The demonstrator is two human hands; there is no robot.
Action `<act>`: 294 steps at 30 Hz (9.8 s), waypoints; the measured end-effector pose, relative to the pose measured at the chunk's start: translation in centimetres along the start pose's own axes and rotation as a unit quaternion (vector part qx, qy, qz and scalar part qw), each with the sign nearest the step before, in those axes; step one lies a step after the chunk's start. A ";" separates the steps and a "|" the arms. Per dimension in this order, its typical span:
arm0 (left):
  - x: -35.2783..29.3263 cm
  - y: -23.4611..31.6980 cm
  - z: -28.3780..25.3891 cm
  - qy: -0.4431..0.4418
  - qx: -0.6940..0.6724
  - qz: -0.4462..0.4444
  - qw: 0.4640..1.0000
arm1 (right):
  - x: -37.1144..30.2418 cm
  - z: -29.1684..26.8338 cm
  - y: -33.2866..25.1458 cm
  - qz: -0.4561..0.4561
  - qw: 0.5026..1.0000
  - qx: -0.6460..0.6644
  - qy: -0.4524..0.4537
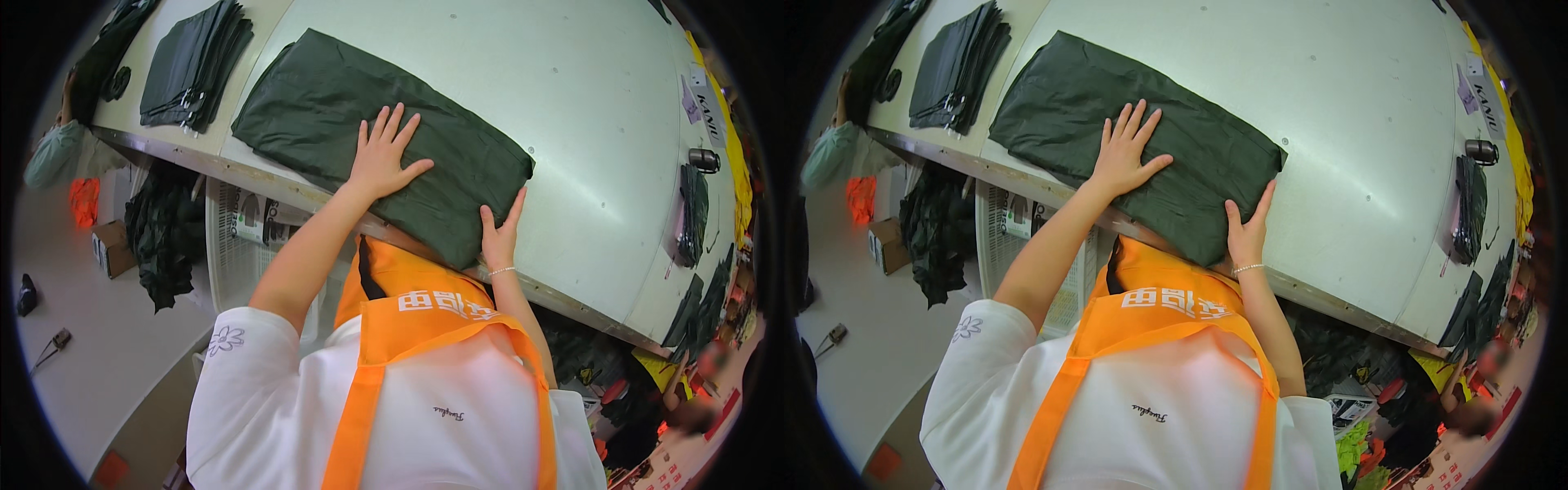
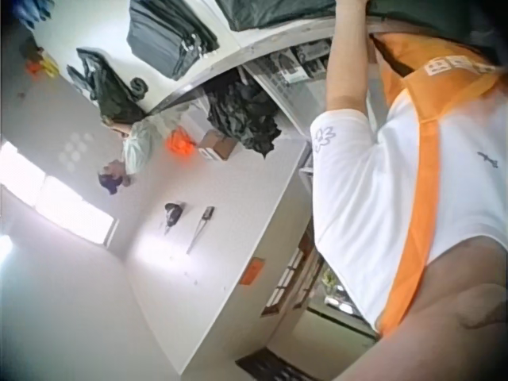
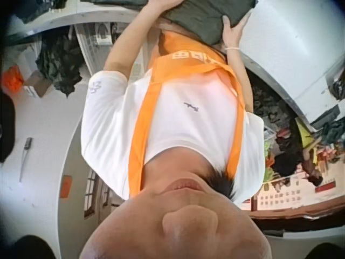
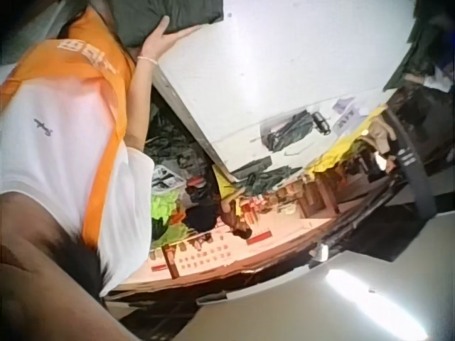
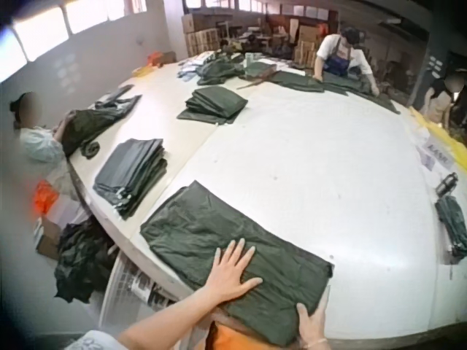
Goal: The person folds a dark green jacket on a white table, smoothing and aligning the fabric, then folds it into a compact rectangle. The person places the folded jacket into a white plastic basket and retrieves another jacket to repeat the process.
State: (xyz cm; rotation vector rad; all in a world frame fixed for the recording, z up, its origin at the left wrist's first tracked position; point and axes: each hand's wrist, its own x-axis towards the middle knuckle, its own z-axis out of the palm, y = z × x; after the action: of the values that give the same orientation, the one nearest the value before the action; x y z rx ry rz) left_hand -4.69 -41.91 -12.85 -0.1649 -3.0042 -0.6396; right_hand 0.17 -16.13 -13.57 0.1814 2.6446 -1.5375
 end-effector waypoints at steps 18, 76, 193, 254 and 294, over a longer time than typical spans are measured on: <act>-2.2 -0.7 0.1 -0.038 -0.935 -0.106 0.337 | 16.0 16.7 -23.0 -0.029 0.910 -0.207 -0.359; -10.2 -5.6 -4.7 0.079 -0.462 -0.398 0.788 | 11.6 -1.7 -16.7 -0.049 0.516 -0.330 -0.789; 7.1 -33.2 -19.6 0.169 -0.009 -0.195 0.966 | 7.9 24.2 -21.3 -0.215 0.732 -0.618 -0.189; -0.3 -4.8 -7.4 0.107 -0.418 -0.190 0.882 | 5.3 3.4 -12.4 -0.103 0.907 -0.347 -0.215; -3.1 1.2 -0.7 -0.018 -0.398 -0.031 0.917 | 10.4 5.3 -6.7 -0.031 0.996 -0.008 0.079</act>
State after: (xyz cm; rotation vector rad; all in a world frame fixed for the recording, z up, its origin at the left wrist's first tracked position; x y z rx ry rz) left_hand -1.40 -41.37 -11.97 -0.1130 -2.5829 -1.8366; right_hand -11.04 -23.39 -11.72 0.2301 2.8073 -1.5824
